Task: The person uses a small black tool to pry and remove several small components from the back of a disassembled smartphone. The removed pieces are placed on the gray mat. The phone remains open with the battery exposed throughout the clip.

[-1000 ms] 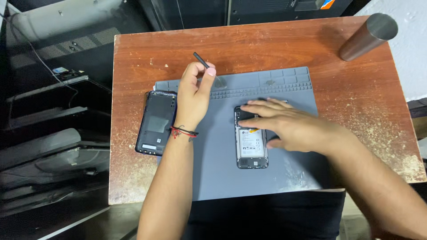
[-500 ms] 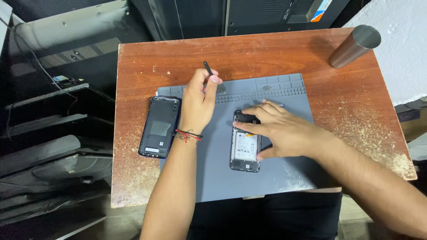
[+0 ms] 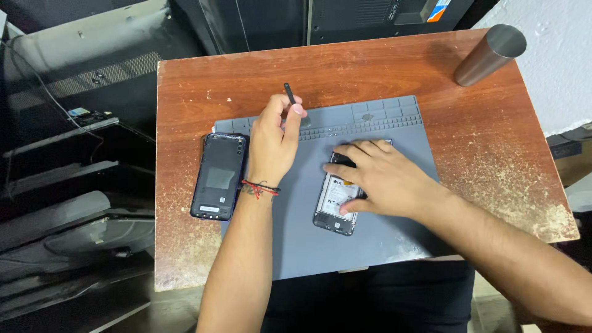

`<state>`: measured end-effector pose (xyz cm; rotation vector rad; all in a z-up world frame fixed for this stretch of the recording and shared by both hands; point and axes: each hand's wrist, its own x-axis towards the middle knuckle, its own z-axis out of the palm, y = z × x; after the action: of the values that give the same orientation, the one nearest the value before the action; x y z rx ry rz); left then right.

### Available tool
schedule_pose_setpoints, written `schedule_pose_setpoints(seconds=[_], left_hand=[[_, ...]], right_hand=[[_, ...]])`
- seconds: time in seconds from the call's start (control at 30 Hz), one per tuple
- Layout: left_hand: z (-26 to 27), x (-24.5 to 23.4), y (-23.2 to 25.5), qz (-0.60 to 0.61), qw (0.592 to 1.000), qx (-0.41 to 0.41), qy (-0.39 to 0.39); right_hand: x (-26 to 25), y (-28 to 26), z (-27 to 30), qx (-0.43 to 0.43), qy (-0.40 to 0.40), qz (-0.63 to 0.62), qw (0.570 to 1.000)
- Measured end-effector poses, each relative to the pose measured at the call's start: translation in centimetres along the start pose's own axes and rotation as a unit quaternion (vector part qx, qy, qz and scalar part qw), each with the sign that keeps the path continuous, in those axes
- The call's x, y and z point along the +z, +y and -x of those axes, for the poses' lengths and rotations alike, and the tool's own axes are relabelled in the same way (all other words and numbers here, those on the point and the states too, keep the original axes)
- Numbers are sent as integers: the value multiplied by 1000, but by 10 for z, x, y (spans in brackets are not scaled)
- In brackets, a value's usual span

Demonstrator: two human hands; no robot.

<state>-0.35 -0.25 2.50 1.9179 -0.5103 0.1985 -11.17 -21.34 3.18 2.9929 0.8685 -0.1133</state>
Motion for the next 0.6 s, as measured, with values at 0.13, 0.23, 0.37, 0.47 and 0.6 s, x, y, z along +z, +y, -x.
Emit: schedule_pose_setpoints(seconds=[0.13, 0.23, 0.37, 0.47, 0.6], left_hand=[[1, -1, 3, 1, 1000, -2, 1], [1, 2, 3, -6, 1000, 7, -1], [2, 1, 4, -14, 1000, 12, 2], [2, 2, 3, -18, 1000, 15, 4], [3, 6, 1, -26, 999, 20, 2]], right_hand=[[-11, 11, 9, -9, -50, -114, 992], [-10, 12, 12, 9, -50, -111, 992], [-10, 3, 15, 56, -52, -77, 994], [-2, -2, 22, 86, -37, -41, 995], [7, 0, 28, 86, 14, -29, 996]])
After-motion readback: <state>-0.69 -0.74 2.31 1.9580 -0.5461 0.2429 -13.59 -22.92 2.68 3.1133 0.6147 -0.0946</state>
